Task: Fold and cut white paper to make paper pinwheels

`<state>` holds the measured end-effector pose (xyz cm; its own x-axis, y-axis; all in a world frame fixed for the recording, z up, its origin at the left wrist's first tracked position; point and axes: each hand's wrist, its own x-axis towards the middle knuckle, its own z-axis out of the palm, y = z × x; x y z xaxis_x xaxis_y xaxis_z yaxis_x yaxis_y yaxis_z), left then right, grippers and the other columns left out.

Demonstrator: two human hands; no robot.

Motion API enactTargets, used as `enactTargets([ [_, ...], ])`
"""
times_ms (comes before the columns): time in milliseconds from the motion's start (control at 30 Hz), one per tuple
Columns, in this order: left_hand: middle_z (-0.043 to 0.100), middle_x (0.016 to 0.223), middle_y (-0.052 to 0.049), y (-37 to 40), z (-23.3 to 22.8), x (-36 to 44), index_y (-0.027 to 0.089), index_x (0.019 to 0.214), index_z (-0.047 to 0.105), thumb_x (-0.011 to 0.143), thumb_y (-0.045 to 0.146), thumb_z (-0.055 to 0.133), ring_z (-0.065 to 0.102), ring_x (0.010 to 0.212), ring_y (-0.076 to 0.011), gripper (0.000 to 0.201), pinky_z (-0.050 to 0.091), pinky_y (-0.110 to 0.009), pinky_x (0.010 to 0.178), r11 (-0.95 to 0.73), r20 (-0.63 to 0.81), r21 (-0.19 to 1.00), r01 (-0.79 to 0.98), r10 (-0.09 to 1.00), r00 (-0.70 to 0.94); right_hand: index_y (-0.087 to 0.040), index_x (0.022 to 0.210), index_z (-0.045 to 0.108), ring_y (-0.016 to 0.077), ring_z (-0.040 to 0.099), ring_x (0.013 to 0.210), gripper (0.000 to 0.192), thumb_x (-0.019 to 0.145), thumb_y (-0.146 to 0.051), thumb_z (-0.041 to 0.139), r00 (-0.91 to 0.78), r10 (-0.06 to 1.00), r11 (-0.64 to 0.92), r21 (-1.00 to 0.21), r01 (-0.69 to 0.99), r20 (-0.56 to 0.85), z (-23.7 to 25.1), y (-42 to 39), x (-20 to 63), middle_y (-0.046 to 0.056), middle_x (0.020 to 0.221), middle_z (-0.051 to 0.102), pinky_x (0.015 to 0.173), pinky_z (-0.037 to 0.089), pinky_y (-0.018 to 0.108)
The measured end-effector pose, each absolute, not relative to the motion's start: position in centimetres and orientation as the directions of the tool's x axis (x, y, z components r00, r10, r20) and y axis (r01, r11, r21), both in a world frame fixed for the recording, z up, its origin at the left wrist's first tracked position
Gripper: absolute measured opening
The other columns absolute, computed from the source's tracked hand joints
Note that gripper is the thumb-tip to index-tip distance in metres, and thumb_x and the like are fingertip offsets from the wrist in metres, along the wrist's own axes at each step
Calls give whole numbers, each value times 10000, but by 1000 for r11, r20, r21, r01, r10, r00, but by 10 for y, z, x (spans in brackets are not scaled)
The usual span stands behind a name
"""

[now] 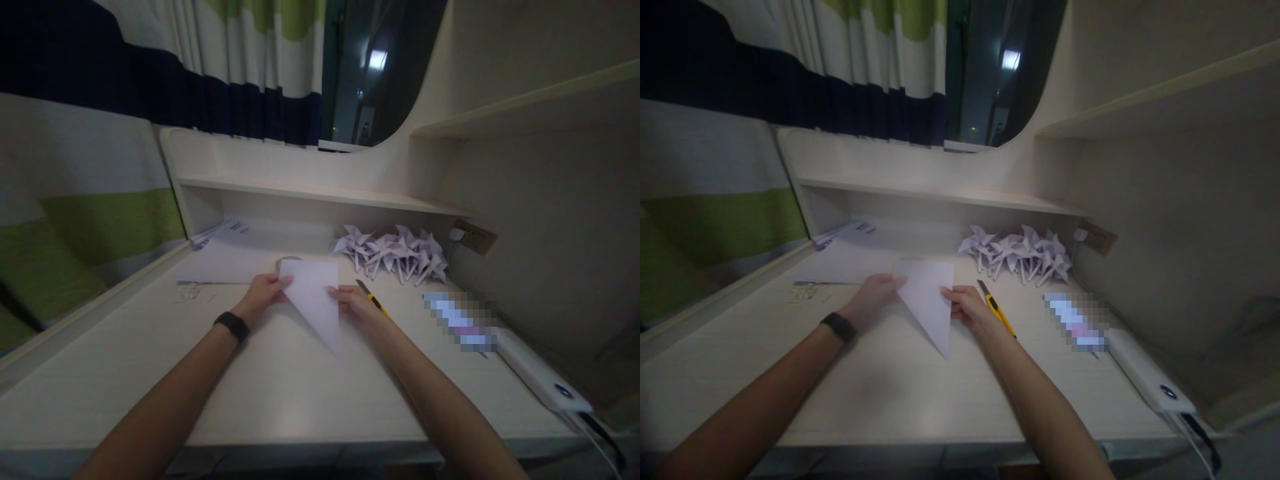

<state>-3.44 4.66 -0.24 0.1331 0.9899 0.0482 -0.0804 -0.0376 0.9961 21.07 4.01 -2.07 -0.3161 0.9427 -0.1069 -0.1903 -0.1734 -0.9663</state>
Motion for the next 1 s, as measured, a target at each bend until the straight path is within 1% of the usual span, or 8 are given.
enactTargets([
  [200, 695, 752, -94, 44, 1, -30, 90, 786, 690, 674, 512, 754, 613, 608, -157, 442, 492, -275, 578, -34, 23, 998, 50, 981, 191, -123, 802, 703, 131, 658, 600, 184, 701, -258, 776, -230, 967, -156, -967, -203, -108, -25, 45, 214, 76, 780, 737, 541, 506, 207],
  [333, 684, 720, -81, 44, -1, -31, 95, 764, 696, 675, 455, 770, 587, 578, -138, 379, 474, -257, 552, -57, 32, 994, 92, 967, 252, -128, 864, 713, 151, 668, 639, 233, 694, -274, 779, -249, 965, -135, -971, -197, -84, -23, 47, 216, 84, 830, 741, 567, 518, 228],
  [400, 680, 710, -77, 43, -1, -31, 96, 752, 696, 686, 449, 765, 580, 571, -134, 366, 471, -254, 545, -72, 42, 992, 103, 964, 263, -126, 856, 717, 161, 670, 639, 248, 666, -266, 795, -257, 964, -122, -975, -187, -72, -22, 48, 218, 83, 806, 739, 582, 523, 240],
  [500, 686, 736, -79, 42, -1, -31, 97, 797, 702, 718, 453, 743, 589, 587, -133, 367, 476, -250, 554, -68, 37, 994, 83, 945, 326, -124, 817, 717, 165, 671, 635, 249, 630, -256, 814, -262, 963, -109, -977, -182, -58, -21, 47, 224, 77, 780, 736, 612, 527, 252],
  [633, 705, 825, -91, 42, -4, -34, 111, 935, 701, 743, 420, 736, 622, 644, -142, 365, 487, -247, 583, -15, 0, 999, 29, 896, 444, -155, 926, 717, 175, 688, 707, 346, 608, -240, 823, -294, 956, -91, -969, -230, -20, -20, 40, 232, 73, 894, 743, 679, 530, 272],
  [800, 708, 805, -101, 44, -8, -42, 111, 968, 693, 748, 359, 742, 635, 641, -151, 335, 470, -238, 557, 4, -18, 1000, 27, 834, 552, -136, 911, 736, 180, 686, 725, 344, 590, -219, 828, -334, 942, -102, -969, -223, -22, -18, 34, 235, 74, 867, 746, 703, 521, 275],
  [900, 697, 730, -93, 46, -8, -44, 106, 878, 694, 736, 337, 752, 622, 591, -144, 278, 452, -231, 526, 18, -50, 998, 66, 852, 521, -132, 837, 754, 163, 676, 690, 292, 560, -189, 824, -317, 948, -116, -968, -223, -41, -15, 33, 234, 66, 813, 747, 671, 514, 252],
  [1000, 691, 708, -81, 47, -8, -43, 107, 833, 690, 748, 333, 741, 602, 569, -123, 247, 446, -223, 536, 9, -33, 999, 52, 881, 472, -136, 824, 765, 147, 666, 635, 296, 532, -154, 808, -291, 953, -142, -970, -199, -80, -12, 32, 233, 69, 779, 748, 612, 505, 233],
])
